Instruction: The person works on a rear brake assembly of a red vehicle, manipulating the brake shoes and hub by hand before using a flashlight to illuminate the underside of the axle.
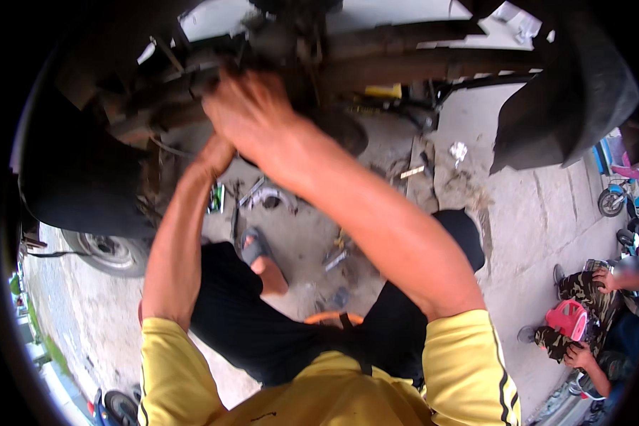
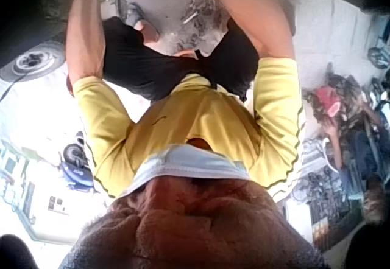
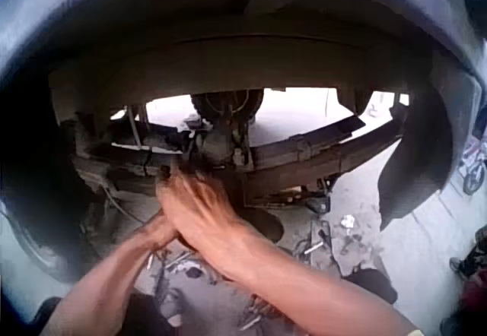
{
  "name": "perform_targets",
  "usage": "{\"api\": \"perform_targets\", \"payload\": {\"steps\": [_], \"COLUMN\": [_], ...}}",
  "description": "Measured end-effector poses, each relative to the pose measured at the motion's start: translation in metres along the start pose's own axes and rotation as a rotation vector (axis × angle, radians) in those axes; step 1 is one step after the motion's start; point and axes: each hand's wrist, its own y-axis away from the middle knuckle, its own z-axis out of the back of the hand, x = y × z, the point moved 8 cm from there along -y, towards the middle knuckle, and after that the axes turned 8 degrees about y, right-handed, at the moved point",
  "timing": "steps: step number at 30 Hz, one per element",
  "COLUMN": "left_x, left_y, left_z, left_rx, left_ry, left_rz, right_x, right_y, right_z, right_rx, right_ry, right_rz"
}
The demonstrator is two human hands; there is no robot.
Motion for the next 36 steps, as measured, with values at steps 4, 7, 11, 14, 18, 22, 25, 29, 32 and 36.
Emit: {"api": "perform_targets", "payload": {"steps": [4, 7, 11, 14, 18, 22, 25, 29, 32, 36], "left_x": [-0.002, 0.007, 0.005, -0.001, 0.006, 0.003, 0.004, 0.018, 0.005, 0.017], "left_y": [0.005, 0.009, 0.002, -0.002, -0.006, 0.007, 0.001, -0.003, -0.004, -0.006], "left_z": [-0.007, 0.003, 0.008, 0.003, 0.010, 0.008, 0.005, 0.009, 0.000, 0.007], "left_rx": [-0.045, -0.100, -0.171, -0.072, -0.094, -0.068, -0.027, 0.077, 0.041, 0.006], "left_ry": [-0.029, -0.076, -0.097, -0.046, -0.140, -0.105, -0.157, -0.207, -0.069, -0.003], "left_rz": [0.016, 0.044, 0.000, 0.007, 0.020, 0.025, -0.083, -0.011, 0.045, 0.037], "right_x": [-0.007, -0.011, -0.037, -0.050, -0.033, -0.041, -0.079, -0.118, -0.166, -0.157], "right_y": [0.009, -0.004, 0.026, 0.007, 0.018, 0.029, 0.042, 0.081, 0.131, 0.157], "right_z": [-0.005, -0.009, 0.010, 0.013, 0.023, 0.035, 0.027, 0.011, -0.065, -0.124], "right_rx": [-0.429, -0.200, -0.338, -0.090, -0.195, -0.286, -0.184, 0.084, 0.215, 0.378], "right_ry": [-0.043, -0.317, -0.500, -0.510, -0.145, -0.080, -0.161, -0.293, -0.618, -1.523], "right_rz": [0.095, 0.191, 0.109, -0.066, 0.041, -0.011, -0.277, -0.554, -0.775, -1.061]}}
